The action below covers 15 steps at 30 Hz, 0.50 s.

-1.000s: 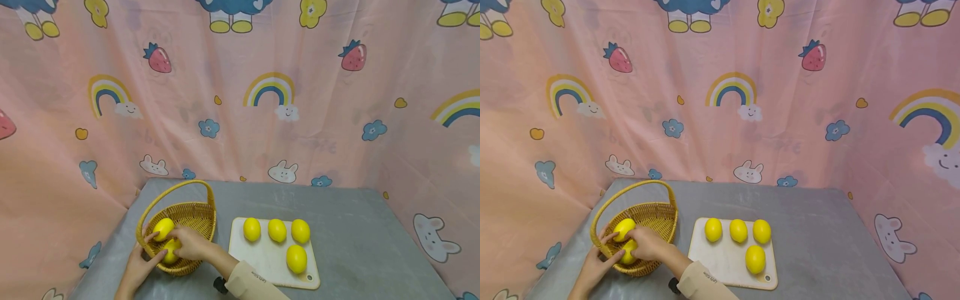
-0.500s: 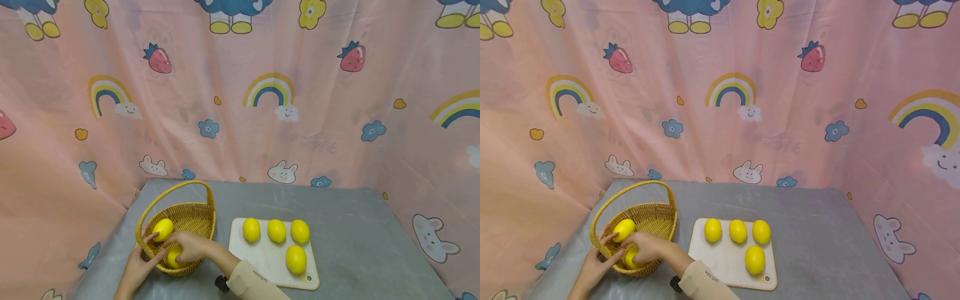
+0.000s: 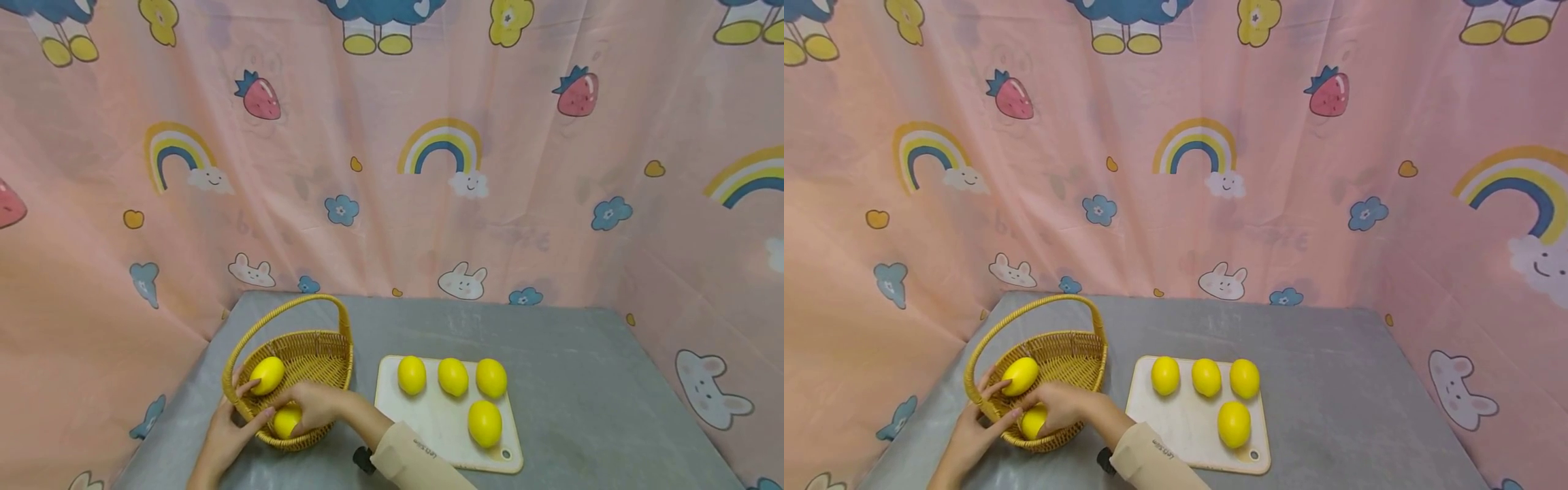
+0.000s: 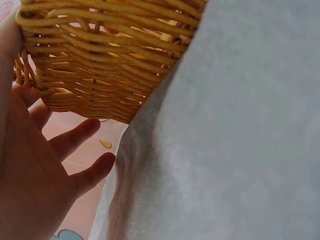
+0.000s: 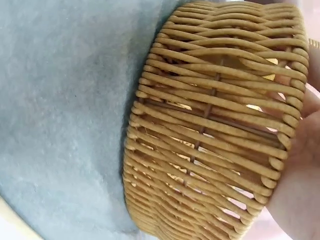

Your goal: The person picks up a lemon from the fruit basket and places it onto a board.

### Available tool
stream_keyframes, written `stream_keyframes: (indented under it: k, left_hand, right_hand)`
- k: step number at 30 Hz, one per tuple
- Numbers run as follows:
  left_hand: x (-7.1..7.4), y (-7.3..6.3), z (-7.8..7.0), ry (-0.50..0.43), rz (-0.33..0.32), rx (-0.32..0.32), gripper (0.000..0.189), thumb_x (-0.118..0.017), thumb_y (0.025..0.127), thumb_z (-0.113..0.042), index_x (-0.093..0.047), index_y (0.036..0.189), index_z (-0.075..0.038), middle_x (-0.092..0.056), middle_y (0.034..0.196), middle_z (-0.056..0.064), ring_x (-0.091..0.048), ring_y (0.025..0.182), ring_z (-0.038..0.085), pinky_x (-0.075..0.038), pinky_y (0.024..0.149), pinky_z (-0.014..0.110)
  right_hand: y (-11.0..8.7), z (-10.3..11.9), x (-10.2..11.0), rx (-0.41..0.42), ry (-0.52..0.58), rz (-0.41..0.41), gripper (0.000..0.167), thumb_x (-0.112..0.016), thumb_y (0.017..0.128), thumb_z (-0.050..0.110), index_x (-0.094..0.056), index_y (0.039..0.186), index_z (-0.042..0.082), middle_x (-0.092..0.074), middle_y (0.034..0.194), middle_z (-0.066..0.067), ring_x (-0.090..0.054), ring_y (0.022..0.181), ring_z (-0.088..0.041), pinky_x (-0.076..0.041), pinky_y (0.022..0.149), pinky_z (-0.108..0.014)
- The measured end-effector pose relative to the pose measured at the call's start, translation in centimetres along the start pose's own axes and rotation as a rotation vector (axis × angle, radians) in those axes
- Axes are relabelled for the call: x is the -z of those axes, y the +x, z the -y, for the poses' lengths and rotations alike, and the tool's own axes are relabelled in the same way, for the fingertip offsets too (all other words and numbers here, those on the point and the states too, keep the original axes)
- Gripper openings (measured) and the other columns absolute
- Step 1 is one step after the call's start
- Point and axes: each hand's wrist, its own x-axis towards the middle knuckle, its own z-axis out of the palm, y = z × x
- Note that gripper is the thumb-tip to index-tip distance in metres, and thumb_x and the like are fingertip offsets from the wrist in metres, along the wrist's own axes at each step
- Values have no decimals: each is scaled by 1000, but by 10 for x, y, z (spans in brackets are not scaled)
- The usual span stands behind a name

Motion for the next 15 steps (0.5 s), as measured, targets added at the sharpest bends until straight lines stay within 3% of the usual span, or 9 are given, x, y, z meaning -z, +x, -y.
stream_keyframes:
  k: [3,8,15]
  left_hand:
    - [-1,0,-1,-23,1,6,56,-80,87,-20,-57,135,-2,-14,164,19,-15,145,49,-27,108,66]
    - [-1,2,0,-28,5,24,57,-79,87,-21,-56,136,-2,-13,164,18,-14,146,49,-23,108,70]
    - [0,1,1,-20,8,40,58,-79,88,-22,-55,137,-2,-11,165,17,-14,145,50,-24,107,70]
  right_hand:
    - [-2,1,-2,-48,-41,-57,48,-83,81,9,-67,127,7,-68,122,4,-57,104,1,-45,86,-14]
    - [-5,-1,-3,-103,-3,-225,48,-84,82,13,-68,126,5,-69,122,2,-59,109,-4,-46,89,-17]
    - [-23,1,10,-80,215,-427,50,-82,84,14,-65,130,5,-66,130,-2,-58,117,-9,-48,93,-22]
